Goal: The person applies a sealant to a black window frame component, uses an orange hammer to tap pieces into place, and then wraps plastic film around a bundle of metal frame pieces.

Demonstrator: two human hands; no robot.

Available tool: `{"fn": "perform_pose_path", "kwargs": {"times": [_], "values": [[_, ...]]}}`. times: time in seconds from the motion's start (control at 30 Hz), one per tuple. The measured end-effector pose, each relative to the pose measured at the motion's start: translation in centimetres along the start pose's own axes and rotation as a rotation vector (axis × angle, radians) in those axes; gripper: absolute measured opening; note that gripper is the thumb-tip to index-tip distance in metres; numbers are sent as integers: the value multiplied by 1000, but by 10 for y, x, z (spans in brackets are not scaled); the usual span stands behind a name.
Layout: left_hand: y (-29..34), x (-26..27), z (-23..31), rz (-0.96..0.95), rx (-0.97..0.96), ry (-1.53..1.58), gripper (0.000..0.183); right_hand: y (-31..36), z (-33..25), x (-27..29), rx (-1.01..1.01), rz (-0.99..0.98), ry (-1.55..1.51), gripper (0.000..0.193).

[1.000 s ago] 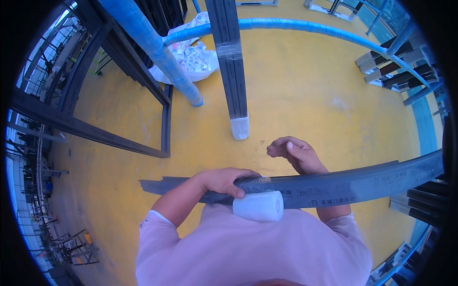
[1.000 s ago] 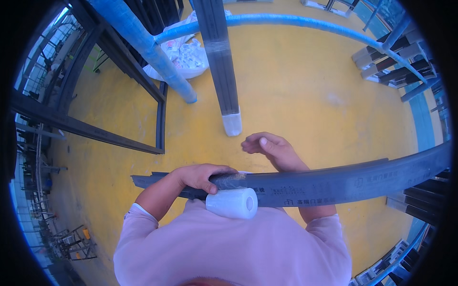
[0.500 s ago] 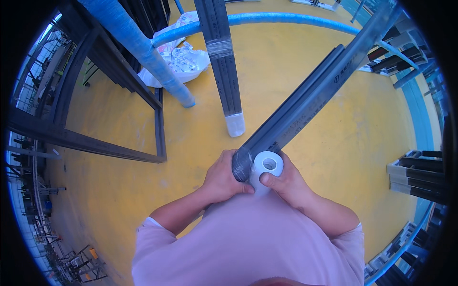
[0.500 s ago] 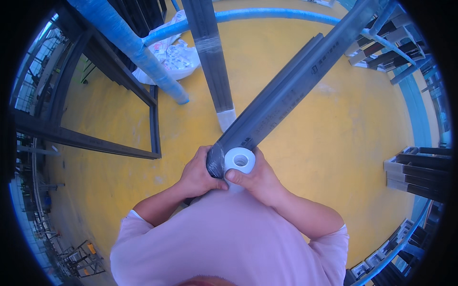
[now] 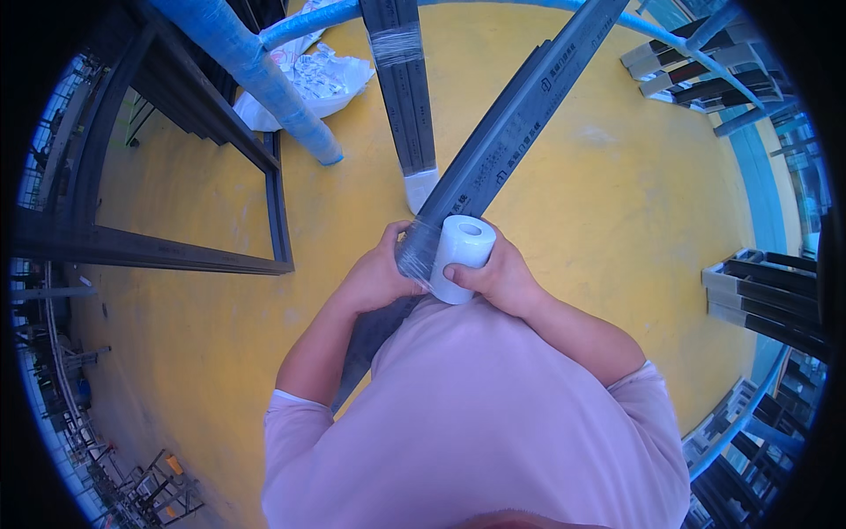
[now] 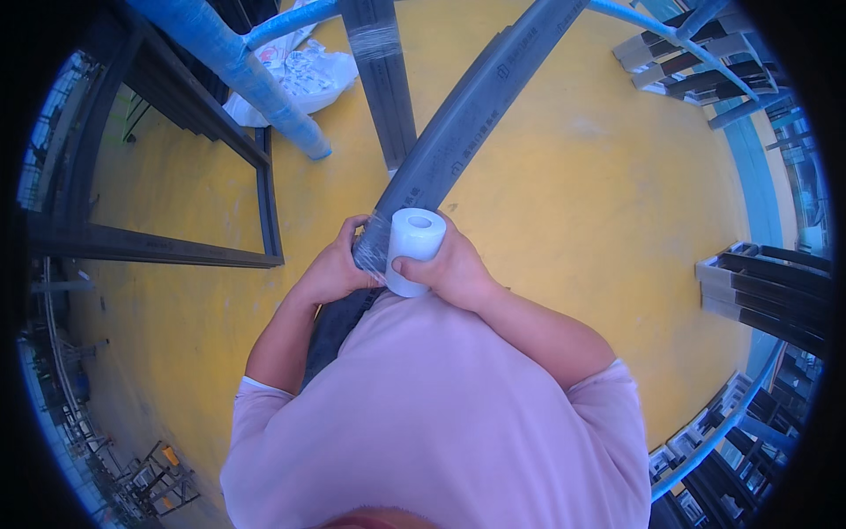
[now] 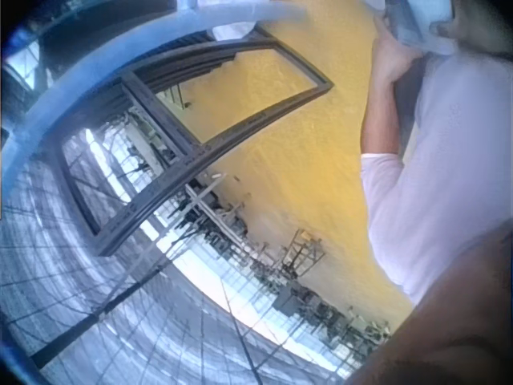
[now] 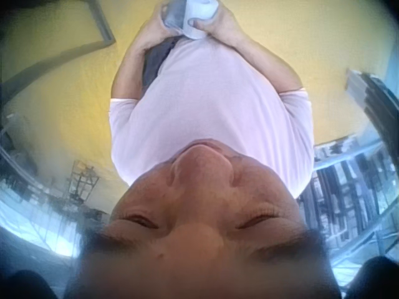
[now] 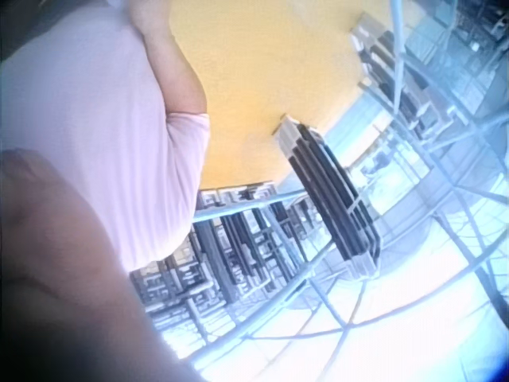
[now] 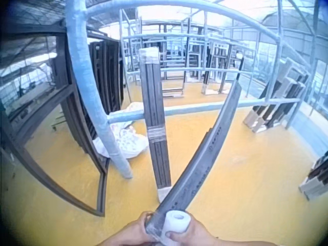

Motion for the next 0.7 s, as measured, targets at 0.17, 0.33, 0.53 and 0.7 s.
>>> {"fn": "perform_pose_path", "kwargs": {"times": [0.17,0.33,0.53,0.7], "values": [[-4,16,2,211,-22,47,95,-4,-20,3,-25,253,109,65],[-2,34,38,126,-87,389,87,-26,-8,3,134,117,-606,61],[13,49,71,-91,-209,702,94,-28,-14,3,181,-10,-801,65],[13,44,75,-125,-311,688,93,-19,-26,4,233,-96,-895,76]]}}
Point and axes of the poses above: each hand's wrist, its own y-axis away from the middle knuckle, its own x-axis out of the back of the hand, z = x × y, the point moved 3 cm from there along -y, towards the middle knuckle
